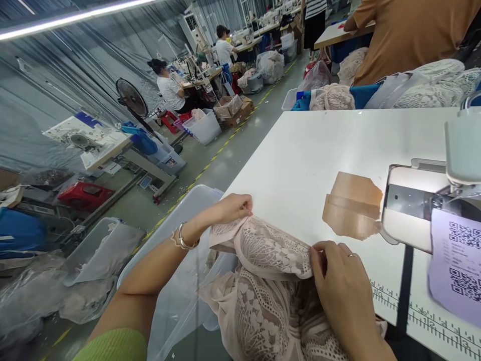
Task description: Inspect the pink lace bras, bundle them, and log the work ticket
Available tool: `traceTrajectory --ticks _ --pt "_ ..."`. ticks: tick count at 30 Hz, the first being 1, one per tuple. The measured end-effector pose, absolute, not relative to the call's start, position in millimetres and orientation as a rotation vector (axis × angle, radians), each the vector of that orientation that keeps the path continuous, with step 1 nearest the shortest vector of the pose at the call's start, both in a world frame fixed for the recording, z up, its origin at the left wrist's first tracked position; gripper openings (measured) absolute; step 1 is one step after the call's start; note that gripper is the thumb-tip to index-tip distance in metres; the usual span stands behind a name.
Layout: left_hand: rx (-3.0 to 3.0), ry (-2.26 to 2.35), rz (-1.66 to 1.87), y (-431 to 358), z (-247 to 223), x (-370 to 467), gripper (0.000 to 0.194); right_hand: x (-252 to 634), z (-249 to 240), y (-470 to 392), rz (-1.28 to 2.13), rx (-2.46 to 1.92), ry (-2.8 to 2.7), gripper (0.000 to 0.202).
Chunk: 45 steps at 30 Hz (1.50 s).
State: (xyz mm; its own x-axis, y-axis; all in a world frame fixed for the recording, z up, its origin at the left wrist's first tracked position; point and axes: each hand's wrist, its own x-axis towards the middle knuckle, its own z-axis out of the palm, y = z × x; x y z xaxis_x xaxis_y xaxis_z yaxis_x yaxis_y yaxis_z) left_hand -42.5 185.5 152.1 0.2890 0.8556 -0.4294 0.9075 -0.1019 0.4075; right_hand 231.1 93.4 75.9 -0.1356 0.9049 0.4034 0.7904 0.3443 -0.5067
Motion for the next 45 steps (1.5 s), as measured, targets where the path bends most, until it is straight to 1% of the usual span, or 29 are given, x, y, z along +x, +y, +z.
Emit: traceTrajectory --ticks 6,9,13,16,17,20,23,30,36,45 --pt "1.927 1.597 -0.104 183 152 -42 0.01 230 78 94 0.23 -1.473 -1.963 0.027" --pt "1.928 1.601 -0.095 182 149 -43 0.01 229 75 94 0.159 -1.467 -1.973 0.026" --pt "1.953 1.586 -0.072 183 144 -45 0.01 237 65 89 -0.055 -1.367 -2.057 0.019" --pt "1.97 1.572 -0.053 184 139 -47 0.009 250 60 79 -0.102 -1.201 -2.202 0.011" --pt "1.971 1.571 -0.047 185 137 -47 0.01 254 59 75 -0.108 -1.164 -2.223 0.014" --pt "1.954 1.583 -0.049 186 135 -47 0.011 262 58 64 -0.128 -1.148 -2.222 0.036" --pt "1.937 1.591 -0.063 186 137 -46 0.013 263 57 59 -0.111 -1.181 -2.207 0.044" --pt "1.888 1.595 -0.043 184 141 -45 0.02 258 59 62 -0.107 -1.176 -2.113 0.034" --pt "1.9 1.589 -0.043 184 139 -45 0.022 257 59 62 -0.119 -1.188 -2.094 0.033" --pt "1.92 1.586 -0.036 185 139 -46 0.018 256 57 62 -0.131 -1.192 -2.09 0.029"
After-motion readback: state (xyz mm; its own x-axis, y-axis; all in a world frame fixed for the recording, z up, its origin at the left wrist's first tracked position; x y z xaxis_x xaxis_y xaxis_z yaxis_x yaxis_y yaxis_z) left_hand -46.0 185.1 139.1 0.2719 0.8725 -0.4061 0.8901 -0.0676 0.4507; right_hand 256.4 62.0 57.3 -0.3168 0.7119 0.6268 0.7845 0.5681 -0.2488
